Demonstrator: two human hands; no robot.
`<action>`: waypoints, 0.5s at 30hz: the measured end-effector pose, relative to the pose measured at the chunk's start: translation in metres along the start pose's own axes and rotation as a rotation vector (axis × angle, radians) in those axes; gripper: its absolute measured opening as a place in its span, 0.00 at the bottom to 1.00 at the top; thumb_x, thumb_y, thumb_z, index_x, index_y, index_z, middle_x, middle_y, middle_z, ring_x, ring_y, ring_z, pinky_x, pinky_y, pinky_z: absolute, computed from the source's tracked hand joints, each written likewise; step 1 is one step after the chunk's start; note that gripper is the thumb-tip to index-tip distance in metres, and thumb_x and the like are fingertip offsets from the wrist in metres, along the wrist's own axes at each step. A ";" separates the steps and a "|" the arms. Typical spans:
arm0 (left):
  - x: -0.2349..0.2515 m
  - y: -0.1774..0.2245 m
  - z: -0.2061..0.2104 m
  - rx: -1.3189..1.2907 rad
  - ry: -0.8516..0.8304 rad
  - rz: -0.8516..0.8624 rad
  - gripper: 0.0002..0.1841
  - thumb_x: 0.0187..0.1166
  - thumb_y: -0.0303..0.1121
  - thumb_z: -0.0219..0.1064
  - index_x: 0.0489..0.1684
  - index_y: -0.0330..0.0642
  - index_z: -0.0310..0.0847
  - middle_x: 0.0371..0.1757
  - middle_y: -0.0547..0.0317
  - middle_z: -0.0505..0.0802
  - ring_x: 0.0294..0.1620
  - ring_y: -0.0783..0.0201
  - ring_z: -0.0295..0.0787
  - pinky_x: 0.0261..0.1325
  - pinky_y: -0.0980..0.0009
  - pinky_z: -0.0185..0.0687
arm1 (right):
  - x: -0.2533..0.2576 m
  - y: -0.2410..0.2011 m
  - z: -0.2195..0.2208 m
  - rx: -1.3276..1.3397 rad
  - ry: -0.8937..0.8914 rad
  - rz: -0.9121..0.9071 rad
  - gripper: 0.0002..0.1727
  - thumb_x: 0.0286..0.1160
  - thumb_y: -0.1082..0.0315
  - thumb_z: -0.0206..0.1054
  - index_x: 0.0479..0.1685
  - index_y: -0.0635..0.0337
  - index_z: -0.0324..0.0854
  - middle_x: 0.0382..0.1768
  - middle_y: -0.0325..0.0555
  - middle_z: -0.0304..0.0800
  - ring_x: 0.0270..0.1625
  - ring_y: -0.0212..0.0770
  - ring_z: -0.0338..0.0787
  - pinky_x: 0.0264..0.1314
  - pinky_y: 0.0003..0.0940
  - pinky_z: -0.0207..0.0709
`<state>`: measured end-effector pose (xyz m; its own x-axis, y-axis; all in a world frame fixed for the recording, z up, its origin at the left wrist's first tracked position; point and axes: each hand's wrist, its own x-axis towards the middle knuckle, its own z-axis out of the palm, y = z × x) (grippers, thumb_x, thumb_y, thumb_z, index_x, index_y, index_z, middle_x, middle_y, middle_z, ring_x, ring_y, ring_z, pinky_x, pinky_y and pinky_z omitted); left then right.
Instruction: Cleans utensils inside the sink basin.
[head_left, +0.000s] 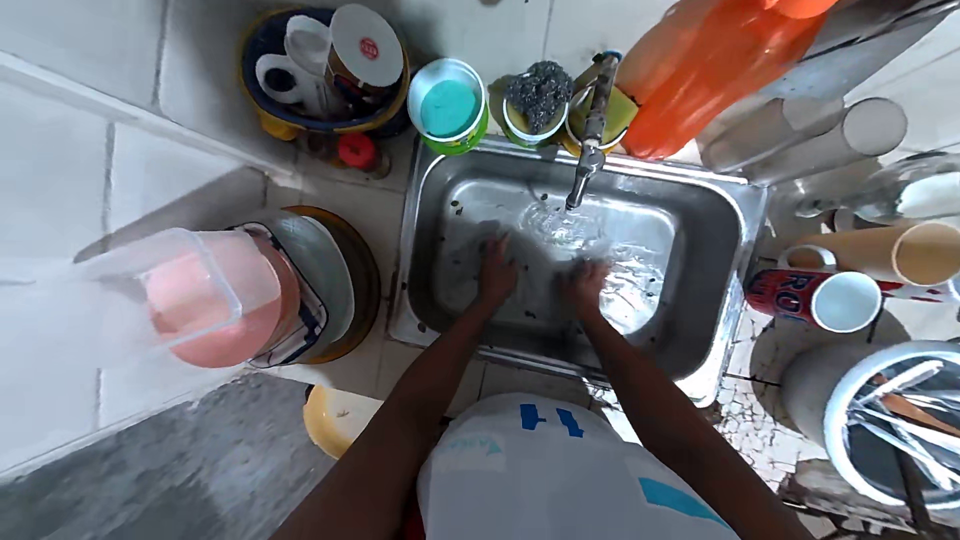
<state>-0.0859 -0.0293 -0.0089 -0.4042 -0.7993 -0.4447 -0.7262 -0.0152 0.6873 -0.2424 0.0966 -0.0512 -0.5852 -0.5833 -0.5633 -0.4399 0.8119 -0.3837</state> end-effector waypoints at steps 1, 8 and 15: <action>-0.001 -0.002 -0.002 0.069 0.028 0.006 0.30 0.86 0.36 0.63 0.89 0.44 0.64 0.92 0.35 0.59 0.91 0.39 0.57 0.87 0.45 0.63 | -0.008 -0.013 0.002 0.032 -0.082 -0.070 0.45 0.83 0.51 0.65 0.91 0.71 0.52 0.92 0.77 0.35 0.95 0.72 0.38 0.95 0.65 0.40; -0.055 -0.010 -0.061 0.407 -0.011 0.088 0.27 0.85 0.43 0.65 0.83 0.47 0.73 0.88 0.41 0.70 0.87 0.38 0.64 0.81 0.37 0.66 | -0.034 -0.039 -0.064 -0.134 -0.263 -0.389 0.21 0.89 0.58 0.59 0.58 0.68 0.87 0.68 0.61 0.87 0.65 0.63 0.90 0.68 0.66 0.80; -0.190 -0.098 -0.078 0.549 0.276 -0.104 0.54 0.81 0.66 0.56 0.91 0.23 0.48 0.92 0.24 0.53 0.94 0.29 0.43 0.90 0.28 0.35 | -0.062 0.052 -0.110 -0.242 -0.266 -0.209 0.39 0.78 0.50 0.72 0.85 0.59 0.66 0.81 0.69 0.70 0.71 0.71 0.83 0.70 0.69 0.76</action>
<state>0.1053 0.0777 0.0529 -0.2106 -0.9373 -0.2777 -0.9636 0.1512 0.2204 -0.3040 0.1721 0.0441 -0.2837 -0.6826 -0.6735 -0.6964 0.6295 -0.3446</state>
